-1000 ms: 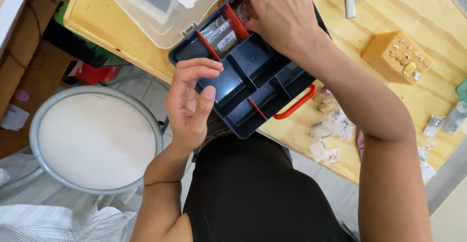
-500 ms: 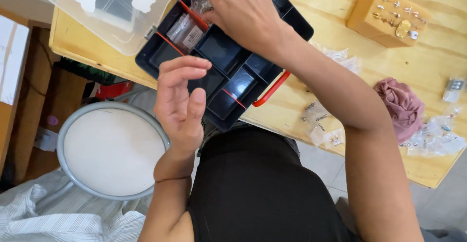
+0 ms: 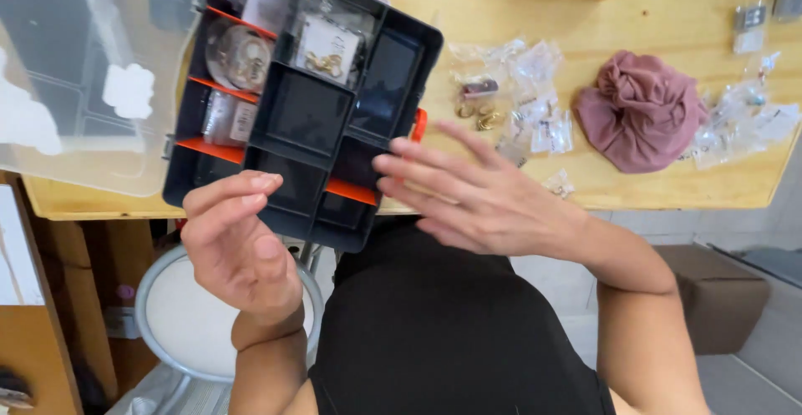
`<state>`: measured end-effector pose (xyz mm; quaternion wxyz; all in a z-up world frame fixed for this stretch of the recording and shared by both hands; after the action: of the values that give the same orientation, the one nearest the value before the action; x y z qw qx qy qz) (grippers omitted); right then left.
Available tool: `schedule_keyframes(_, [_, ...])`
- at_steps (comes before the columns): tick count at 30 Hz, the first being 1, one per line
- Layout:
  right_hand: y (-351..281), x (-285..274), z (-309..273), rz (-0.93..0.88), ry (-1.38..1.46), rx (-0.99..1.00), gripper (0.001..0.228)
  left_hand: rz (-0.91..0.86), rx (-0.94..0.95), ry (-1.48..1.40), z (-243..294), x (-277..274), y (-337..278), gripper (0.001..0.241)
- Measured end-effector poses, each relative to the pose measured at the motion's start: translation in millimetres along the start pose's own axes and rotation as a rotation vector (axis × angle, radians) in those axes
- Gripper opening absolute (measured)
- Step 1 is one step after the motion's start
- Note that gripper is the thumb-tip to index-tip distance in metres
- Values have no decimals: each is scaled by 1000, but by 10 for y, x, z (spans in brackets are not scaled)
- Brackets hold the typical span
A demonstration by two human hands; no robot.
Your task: Wiping small jewelry items with a cloth and sorting them into plastic bags and a partitioned storage box.
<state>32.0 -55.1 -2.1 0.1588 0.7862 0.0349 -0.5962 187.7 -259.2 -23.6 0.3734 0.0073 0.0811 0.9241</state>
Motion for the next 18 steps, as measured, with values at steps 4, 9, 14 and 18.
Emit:
schedule_keyframes(4, [-1049, -123, -170, 275, 25, 459, 34, -180, 128, 68, 84, 323, -271, 26])
schedule_keyframes(9, [-2064, 0, 22, 583, -108, 653, 28, -272, 158, 209, 7, 1460, -410, 17])
schedule_keyframes(14, [-2621, 262, 317, 513, -126, 629, 54, -221, 330, 565, -394, 2479, -319, 14])
schedule_keyframes(18, [-2743, 487, 411, 479, -81, 593, 56, -243, 212, 962, -556, 2810, -263, 33])
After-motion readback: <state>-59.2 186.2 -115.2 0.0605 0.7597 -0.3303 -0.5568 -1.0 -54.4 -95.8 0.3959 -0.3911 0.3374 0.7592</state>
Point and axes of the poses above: each hand's wrist, its own y-axis towards the middle knuckle, its own x-axis out of the palm, z = x × y, the point moved 1 cm from there along y, towards the middle knuckle, and after that the axes turned 15 degrees about -x, right-handed, at the moved point
